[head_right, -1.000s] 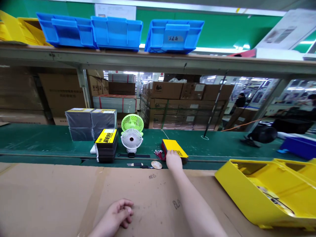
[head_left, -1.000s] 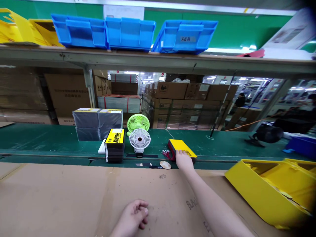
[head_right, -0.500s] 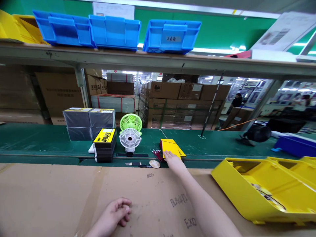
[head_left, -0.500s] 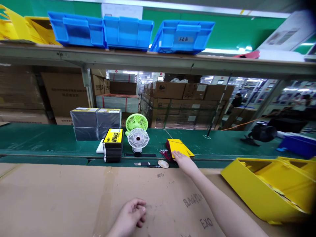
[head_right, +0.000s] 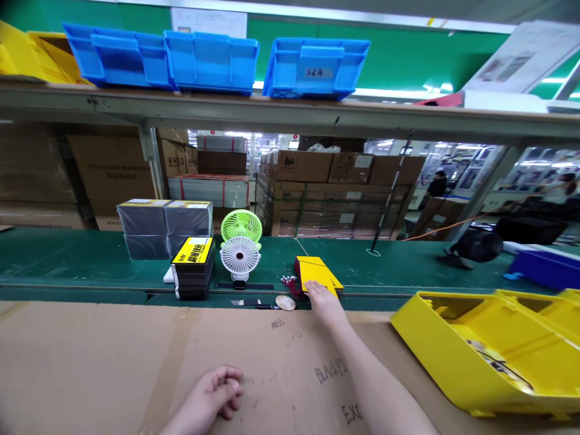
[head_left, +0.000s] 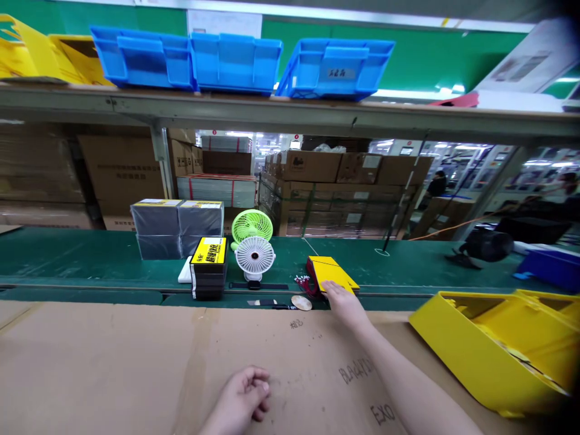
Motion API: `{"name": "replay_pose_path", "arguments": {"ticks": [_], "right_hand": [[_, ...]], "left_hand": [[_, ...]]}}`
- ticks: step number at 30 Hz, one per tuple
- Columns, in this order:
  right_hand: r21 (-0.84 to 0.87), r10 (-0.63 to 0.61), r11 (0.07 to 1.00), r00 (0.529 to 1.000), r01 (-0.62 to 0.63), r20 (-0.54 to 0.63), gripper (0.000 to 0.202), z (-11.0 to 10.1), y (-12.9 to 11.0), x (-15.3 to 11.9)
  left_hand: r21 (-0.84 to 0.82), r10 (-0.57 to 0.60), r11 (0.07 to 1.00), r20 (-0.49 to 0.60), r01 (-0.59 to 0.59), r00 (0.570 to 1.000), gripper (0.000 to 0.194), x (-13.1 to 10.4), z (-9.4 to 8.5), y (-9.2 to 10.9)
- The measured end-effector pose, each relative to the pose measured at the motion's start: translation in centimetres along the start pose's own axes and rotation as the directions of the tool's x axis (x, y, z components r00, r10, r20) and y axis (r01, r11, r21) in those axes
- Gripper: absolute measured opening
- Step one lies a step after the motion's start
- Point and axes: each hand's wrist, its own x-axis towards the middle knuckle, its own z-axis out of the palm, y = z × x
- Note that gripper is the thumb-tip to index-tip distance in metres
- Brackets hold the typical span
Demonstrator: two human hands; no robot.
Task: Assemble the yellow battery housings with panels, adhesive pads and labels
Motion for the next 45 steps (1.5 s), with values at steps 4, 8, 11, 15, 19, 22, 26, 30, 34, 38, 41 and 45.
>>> {"name": "replay_pose_path", "arguments": {"ticks": [4,8,11,15,19,22,26,30,34,38,41,45], "right_hand": [[0.083,0.048,0.996,0.994,-0.04,-0.096,0.035,-0.8,-0.8,0.0],[0.172,0.259,0.961,0.923,-0.216,-0.285,0.035,-3.4,-1.5,0.1],[0.254,0.471,0.882,0.763,-0.397,-0.442,0.042,-6.7,-1.5,0.4],[0.333,0.561,0.828,0.642,-0.452,-0.523,0.043,-12.3,-2.5,0.8],[0.397,0.496,0.868,0.565,-0.299,-0.66,0.037,-18.8,-6.1,0.5],[0.375,0.43,0.903,0.445,-0.21,-0.785,0.034,-22.4,-8.8,0.0],[0.264,0.34,0.94,0.614,-0.214,-0.713,0.031,-23.4,-9.4,-0.4],[0.127,0.306,0.952,0.883,-0.278,-0.356,0.021,-22.5,-7.9,-0.9],[0.202,0.38,0.924,0.739,-0.324,-0.556,0.023,-25.1,-8.7,-2.1],[0.287,0.342,0.939,0.459,-0.188,-0.82,0.029,-29.3,-12.3,-3.4],[0.314,0.321,0.945,0.424,-0.087,-0.847,0.026,-29.1,-15.3,-4.2],[0.453,0.269,0.888,0.713,0.077,-0.648,0.022,-23.5,-19.3,-6.3]], "left_hand": [[0.01,0.005,1.0,0.003,-0.005,1.0,0.037,-0.1,-0.1,0.1],[0.003,-0.002,1.0,0.0,0.002,1.0,0.037,-0.1,-0.1,0.0],[0.001,0.021,1.0,0.006,-0.021,1.0,0.035,-0.1,-0.1,-0.1],[0.007,0.03,1.0,0.004,-0.03,1.0,0.034,-0.2,-0.2,-0.2],[0.007,0.032,0.999,0.013,-0.032,0.999,0.035,-0.4,-0.1,0.0],[0.013,0.038,0.999,0.016,-0.038,0.999,0.038,-0.5,-0.1,0.1],[0.011,0.035,0.999,0.015,-0.036,0.999,0.042,-0.7,-0.1,0.3],[0.015,0.034,0.999,0.022,-0.034,0.999,0.043,-0.7,-0.1,0.5],[0.022,0.036,0.999,0.032,-0.037,0.999,0.043,-0.7,0.0,0.5],[0.038,0.048,0.998,0.047,-0.05,0.998,0.044,-1.1,0.0,0.4],[0.064,0.09,0.993,0.091,-0.096,0.992,0.045,-1.8,0.3,0.4],[0.025,0.172,0.983,0.22,-0.182,0.96,0.051,-3.0,0.7,0.3]]}}
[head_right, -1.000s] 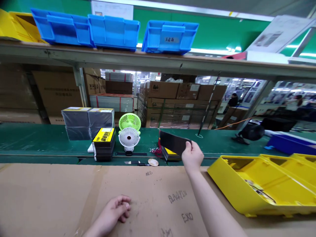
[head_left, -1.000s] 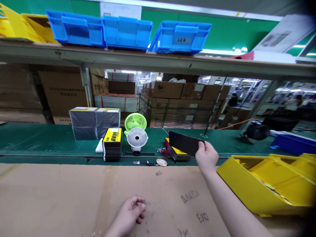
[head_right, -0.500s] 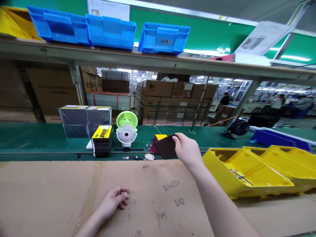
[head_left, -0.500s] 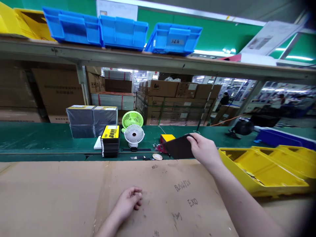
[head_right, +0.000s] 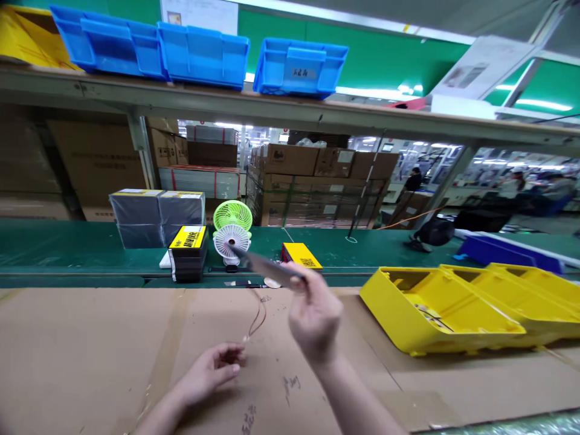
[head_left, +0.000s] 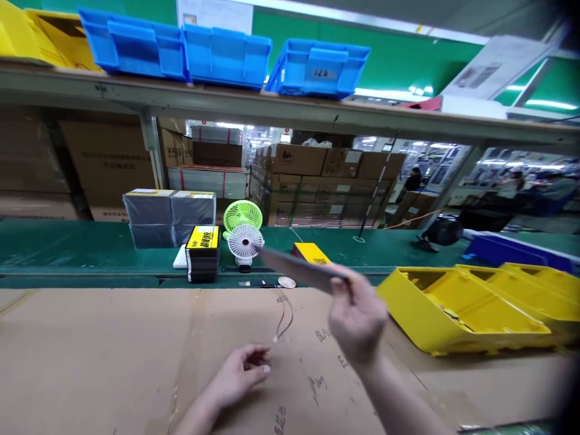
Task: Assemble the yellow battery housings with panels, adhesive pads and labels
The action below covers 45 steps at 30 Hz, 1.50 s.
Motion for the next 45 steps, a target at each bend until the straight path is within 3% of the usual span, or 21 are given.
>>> {"name": "replay_pose_path", "arguments": {"ticks": [3,6,8,11,13,15,19,22,25,28,36,40,45], "right_hand": [[0.223,-0.001,0.973,0.964,-0.061,0.265,0.032,2.9,-0.7,-6.2],[0.394,-0.1,0.917,0.924,-0.058,0.369,0.043,4.7,-2.0,-11.4],[0.485,-0.148,0.87,0.89,-0.091,0.432,0.048,5.2,-2.9,-13.3],[0.533,-0.119,0.807,0.816,-0.252,0.566,0.045,5.2,-3.8,-13.9],[0.472,-0.013,0.767,0.724,-0.436,0.69,0.039,5.0,-3.8,-13.5],[0.386,0.089,0.673,0.587,-0.631,0.805,0.038,4.8,-3.4,-12.9],[0.262,0.086,0.339,0.307,-0.904,0.948,0.049,4.5,-2.2,-12.5],[0.167,0.094,0.187,0.187,-0.968,0.978,0.056,4.3,-1.9,-12.6],[0.091,0.139,0.144,0.111,-0.985,0.984,0.061,4.2,-2.0,-12.6],[0.063,0.169,0.129,0.085,-0.99,0.982,0.064,4.2,-2.0,-12.7],[0.072,0.151,0.085,0.084,-0.994,0.985,0.064,4.3,-1.3,-12.6],[0.109,0.105,-0.045,0.103,-0.993,0.989,0.055,4.0,-0.9,-12.2],[0.175,0.06,-0.255,0.165,-0.951,0.984,0.053,3.5,0.4,-12.0]], "left_hand": [[-0.25,0.084,0.966,0.05,-0.069,0.995,0.06,-0.7,0.1,0.4],[-0.588,0.152,0.798,-0.01,-0.129,0.988,0.058,-1.2,-0.7,1.0],[-0.713,0.123,0.693,-0.029,-0.106,0.992,0.058,-1.4,-1.6,1.5],[-0.768,0.046,0.633,-0.084,-0.094,0.995,0.051,-1.7,-2.9,2.1],[-0.778,0.024,0.617,-0.129,-0.116,0.991,0.043,-1.8,-3.4,2.4],[-0.776,0.008,0.62,-0.141,-0.115,0.99,0.042,-1.8,-3.5,2.6],[-0.717,-0.01,0.688,-0.166,-0.114,0.986,0.045,-1.9,-3.3,2.8],[-0.658,-0.015,0.744,-0.185,-0.113,0.983,0.044,-2.0,-3.1,2.9],[-0.6,-0.011,0.791,-0.208,-0.119,0.978,0.041,-2.0,-3.1,2.8],[-0.577,0.005,0.808,-0.189,-0.115,0.982,0.04,-2.1,-3.2,2.8],[-0.574,0.01,0.813,-0.156,-0.099,0.988,0.043,-2.2,-3.3,2.7],[-0.633,0.001,0.771,-0.113,-0.073,0.994,0.05,-2.2,-3.4,2.6],[-0.774,-0.042,0.621,-0.191,-0.124,0.981,0.046,-1.6,-4.0,2.1]]}}
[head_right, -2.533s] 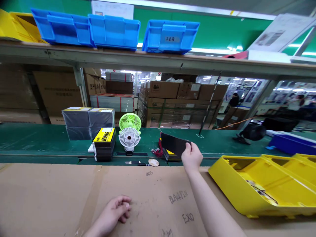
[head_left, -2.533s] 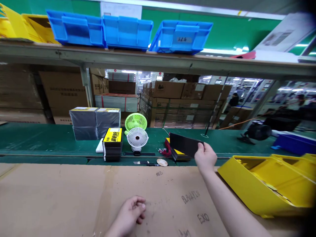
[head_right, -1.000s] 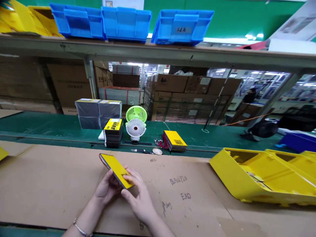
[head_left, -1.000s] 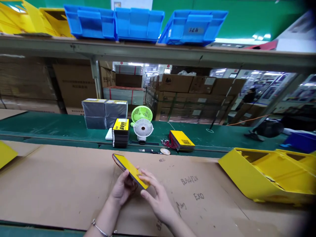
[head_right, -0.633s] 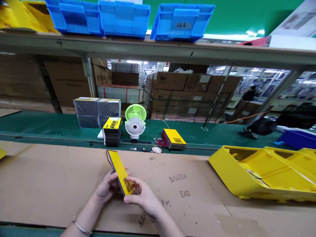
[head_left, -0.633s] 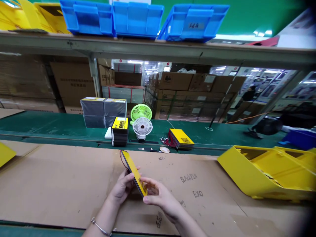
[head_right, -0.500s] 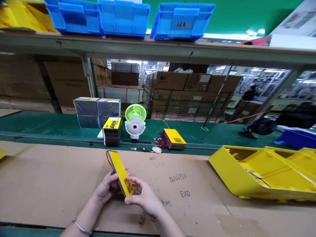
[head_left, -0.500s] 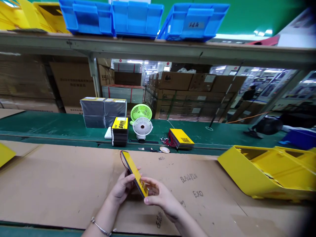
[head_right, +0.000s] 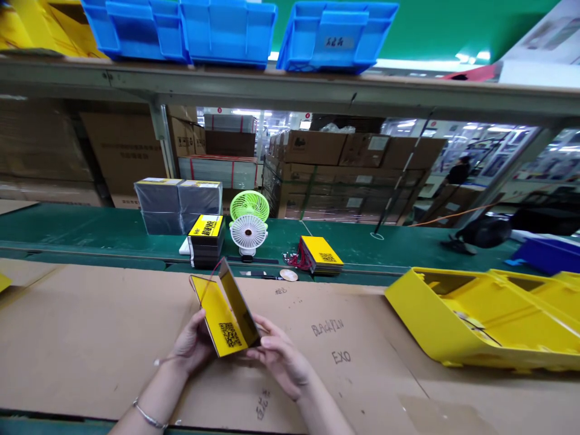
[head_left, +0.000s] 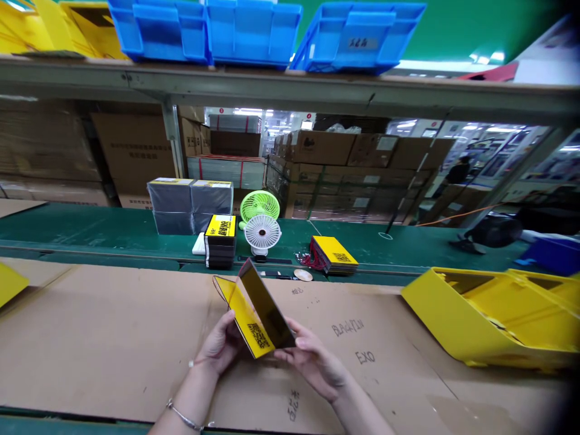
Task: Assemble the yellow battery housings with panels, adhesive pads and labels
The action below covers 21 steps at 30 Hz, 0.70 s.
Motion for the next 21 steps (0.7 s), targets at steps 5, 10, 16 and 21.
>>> {"name": "replay_pose_path", "arguments": {"ticks": [5,10,16,21], "right_hand": [[0.096,-0.116,0.988,0.99,0.124,-0.08,0.058,-2.0,-1.7,-0.3],[0.129,-0.225,0.952,0.921,0.277,-0.318,0.044,-5.6,-4.8,0.2],[0.013,-0.284,0.929,0.738,0.369,-0.612,0.038,-10.4,-8.5,2.1],[-0.036,-0.331,0.915,0.697,0.402,-0.636,0.034,-12.1,-9.7,3.2]], "left_hand": [[-0.061,-0.006,0.998,-0.109,-0.001,0.994,0.062,0.3,0.3,0.4],[-0.101,-0.049,0.994,-0.092,0.04,0.995,0.066,0.3,0.5,0.5],[-0.07,-0.082,0.995,-0.059,0.078,0.995,0.072,0.2,0.8,0.1],[-0.113,-0.144,0.984,-0.075,0.135,0.987,0.073,-0.1,1.7,0.4]]}}
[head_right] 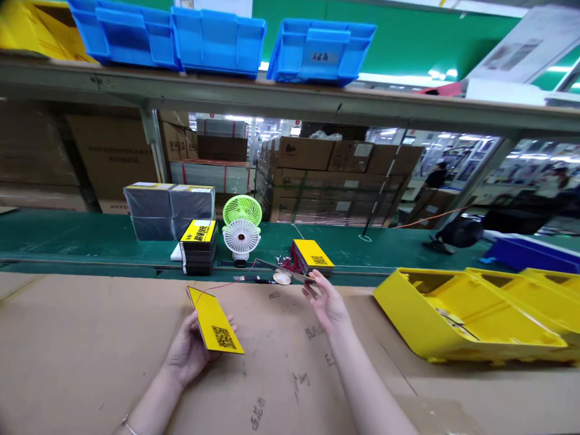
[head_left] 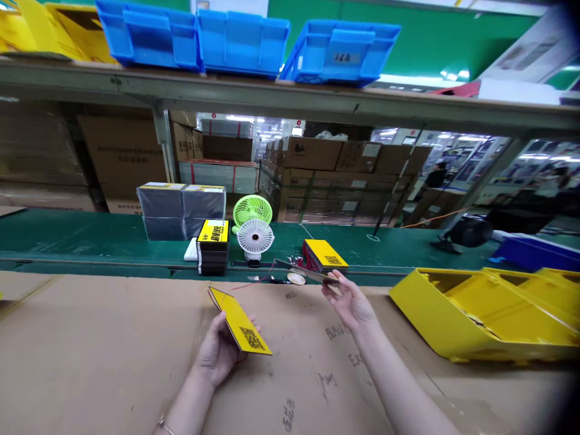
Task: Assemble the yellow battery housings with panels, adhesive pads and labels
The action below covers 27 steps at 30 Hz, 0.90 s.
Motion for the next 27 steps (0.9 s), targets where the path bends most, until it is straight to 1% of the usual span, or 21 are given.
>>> {"name": "replay_pose_path", "arguments": {"ticks": [5,8,12,16,20,23,25,27], "right_hand": [[0.012,-0.006,1.0,1.0,0.006,0.004,0.025,-0.5,0.7,0.3],[0.043,-0.035,0.998,0.999,0.035,-0.011,0.022,-0.9,0.6,0.4],[0.118,-0.129,0.984,0.99,0.134,-0.05,0.019,-1.1,-0.3,1.1],[0.178,-0.213,0.958,0.974,0.223,-0.072,0.016,-0.6,-1.4,1.5],[0.205,-0.246,0.947,0.969,0.248,-0.033,0.018,0.1,-2.1,1.3],[0.241,-0.289,0.929,0.957,0.279,0.005,0.018,0.1,-2.7,1.1],[0.263,-0.312,0.916,0.95,0.304,-0.011,0.017,0.0,-3.1,1.2],[0.27,-0.317,0.908,0.947,0.319,-0.054,0.016,-0.3,-3.4,1.4]], "left_hand": [[-0.047,0.007,0.999,0.033,-0.005,0.999,0.073,-0.1,0.2,0.6],[-0.054,0.025,0.998,0.022,-0.024,0.999,0.074,0.0,0.2,0.7],[-0.036,0.026,0.999,-0.007,-0.027,1.0,0.074,0.1,0.4,0.5],[-0.03,-0.009,1.0,0.002,0.009,1.0,0.071,0.5,-0.2,0.3],[-0.055,-0.014,0.998,0.041,0.016,0.999,0.072,0.7,-0.8,0.4],[-0.067,-0.015,0.998,0.036,0.017,0.999,0.075,0.7,-0.8,0.5],[-0.065,-0.014,0.998,0.038,0.017,0.999,0.075,0.7,-0.7,0.5],[-0.064,-0.002,0.998,0.05,0.005,0.999,0.073,0.7,-0.6,0.5]]}}
